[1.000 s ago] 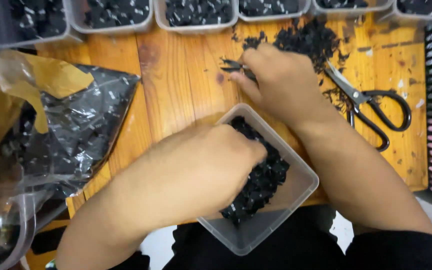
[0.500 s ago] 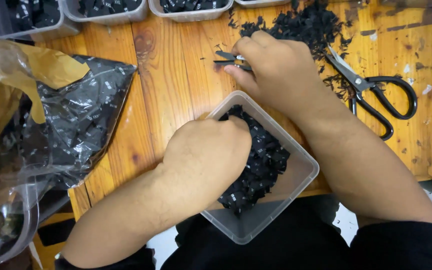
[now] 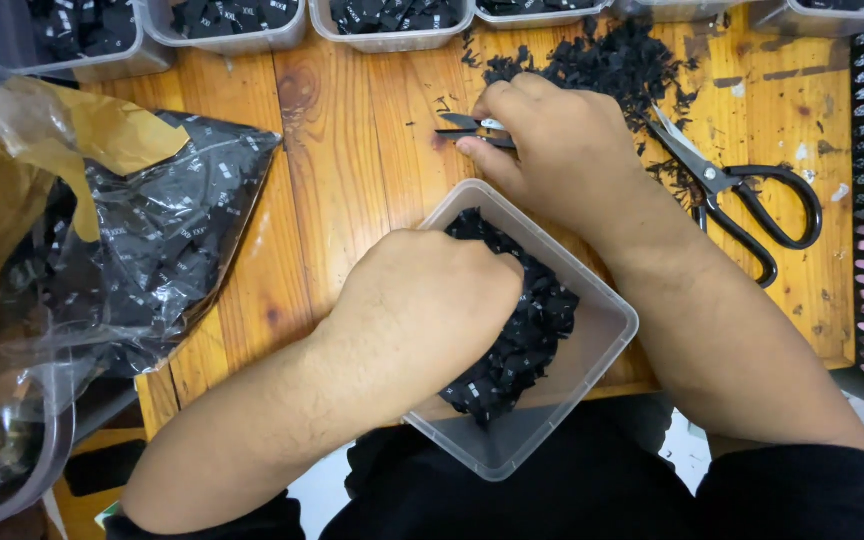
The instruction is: Trimming excess threads or material from small black garment labels and sorting them into containers.
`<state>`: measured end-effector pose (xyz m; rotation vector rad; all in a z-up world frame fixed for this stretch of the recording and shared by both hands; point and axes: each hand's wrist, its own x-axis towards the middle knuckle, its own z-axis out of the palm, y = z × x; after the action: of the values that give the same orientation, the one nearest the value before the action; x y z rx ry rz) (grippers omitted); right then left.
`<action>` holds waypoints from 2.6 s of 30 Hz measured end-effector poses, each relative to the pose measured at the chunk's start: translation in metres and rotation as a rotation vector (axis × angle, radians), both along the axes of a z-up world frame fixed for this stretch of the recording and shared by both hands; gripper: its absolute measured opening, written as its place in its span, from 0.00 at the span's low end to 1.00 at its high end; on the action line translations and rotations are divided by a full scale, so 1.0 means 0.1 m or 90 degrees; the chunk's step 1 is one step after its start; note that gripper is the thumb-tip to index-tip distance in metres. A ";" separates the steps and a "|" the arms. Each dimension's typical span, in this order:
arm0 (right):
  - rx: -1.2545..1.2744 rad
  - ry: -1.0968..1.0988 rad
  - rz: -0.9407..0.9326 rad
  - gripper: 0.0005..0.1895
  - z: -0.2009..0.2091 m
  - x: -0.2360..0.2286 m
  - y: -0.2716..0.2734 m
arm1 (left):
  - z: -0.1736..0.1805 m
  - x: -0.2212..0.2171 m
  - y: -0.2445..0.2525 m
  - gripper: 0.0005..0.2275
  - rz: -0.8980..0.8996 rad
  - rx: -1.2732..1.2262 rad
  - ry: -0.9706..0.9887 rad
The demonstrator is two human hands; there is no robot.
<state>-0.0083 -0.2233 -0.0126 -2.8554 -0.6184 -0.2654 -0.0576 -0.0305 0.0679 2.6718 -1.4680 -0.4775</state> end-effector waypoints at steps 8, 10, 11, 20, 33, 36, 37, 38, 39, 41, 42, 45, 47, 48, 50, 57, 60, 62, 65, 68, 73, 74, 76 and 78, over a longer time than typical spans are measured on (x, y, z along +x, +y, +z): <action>0.049 -0.026 0.009 0.16 0.02 -0.01 0.00 | 0.15 0.07 0.09 0.13 -0.020 -0.101 0.077; 0.062 -0.034 0.015 0.16 0.00 -0.01 -0.01 | 0.15 0.14 0.10 0.16 0.002 -0.115 0.109; 0.030 -0.002 -0.006 0.16 -0.02 0.00 -0.01 | 0.15 0.18 0.10 0.15 0.009 -0.145 0.128; 0.102 0.058 0.014 0.13 0.03 -0.01 -0.01 | 0.03 0.70 0.31 0.07 0.107 -0.462 0.066; 0.190 -0.025 0.032 0.13 0.12 0.04 -0.05 | -0.55 1.00 0.22 0.13 0.323 -0.600 0.085; 0.194 -0.030 0.027 0.12 0.10 0.05 -0.09 | -0.63 1.01 0.21 0.07 0.288 -0.645 0.082; 0.195 -0.031 0.027 0.12 0.11 0.05 -0.09 | -0.63 1.01 0.21 0.07 0.288 -0.644 0.082; 0.196 -0.026 0.023 0.12 0.12 0.06 -0.09 | -0.63 1.01 0.20 0.05 0.298 -0.651 0.089; 0.197 -0.022 0.018 0.12 0.13 0.06 -0.10 | -0.64 1.01 0.20 0.03 0.309 -0.657 0.097; 0.216 -0.030 0.018 0.12 0.13 0.05 -0.10 | -0.60 0.99 0.19 0.03 0.318 -0.658 0.133; 0.238 -0.039 0.019 0.13 0.14 0.06 -0.09 | -0.58 0.99 0.19 0.05 0.326 -0.657 0.167; 0.288 -0.037 0.032 0.09 0.21 0.05 -0.06 | -0.64 0.98 0.13 0.06 0.425 -0.664 0.290; 0.321 -0.010 0.035 0.11 0.25 0.03 -0.07 | -0.74 1.00 0.08 0.05 0.464 -0.705 0.386; 0.357 0.016 0.034 0.13 0.27 0.03 -0.06 | -0.77 1.02 0.06 0.04 0.498 -0.740 0.484; 0.355 0.030 0.041 0.14 0.28 0.02 -0.08 | -0.72 1.03 0.06 0.03 0.526 -0.707 0.492; 0.307 0.080 0.077 0.15 0.27 0.05 -0.09 | -0.73 1.05 0.06 0.02 0.537 -0.721 0.526; 0.314 0.063 0.083 0.14 0.26 0.05 -0.09 | -0.71 1.02 0.06 0.02 0.520 -0.770 0.525; 0.335 0.057 0.072 0.14 0.26 0.04 -0.09 | -0.79 1.02 0.04 0.01 0.495 -0.822 0.526; 0.397 0.060 0.046 0.13 0.26 0.03 -0.10 | -0.82 1.00 0.02 0.01 0.479 -0.890 0.543; 0.470 0.078 0.024 0.12 0.24 0.02 -0.11 | -0.84 0.98 0.02 0.02 0.478 -0.912 0.563; 0.517 0.107 -0.007 0.09 0.25 0.01 -0.10 | -0.87 0.94 0.00 0.06 0.454 -0.926 0.578; 0.516 0.119 0.009 0.10 0.26 0.01 -0.10 | -0.84 0.93 -0.01 0.05 0.459 -0.924 0.577; 0.515 0.130 0.026 0.11 0.26 0.02 -0.10 | -0.80 0.91 -0.01 0.03 0.464 -0.923 0.575; 0.490 0.138 0.051 0.11 0.25 0.03 -0.12 | -0.77 0.90 0.00 0.04 0.433 -0.921 0.582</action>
<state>-0.0054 -0.2353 0.0122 -2.0784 -0.4534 -0.1348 0.0323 -0.0310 -0.0088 1.2584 -0.2552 -0.2802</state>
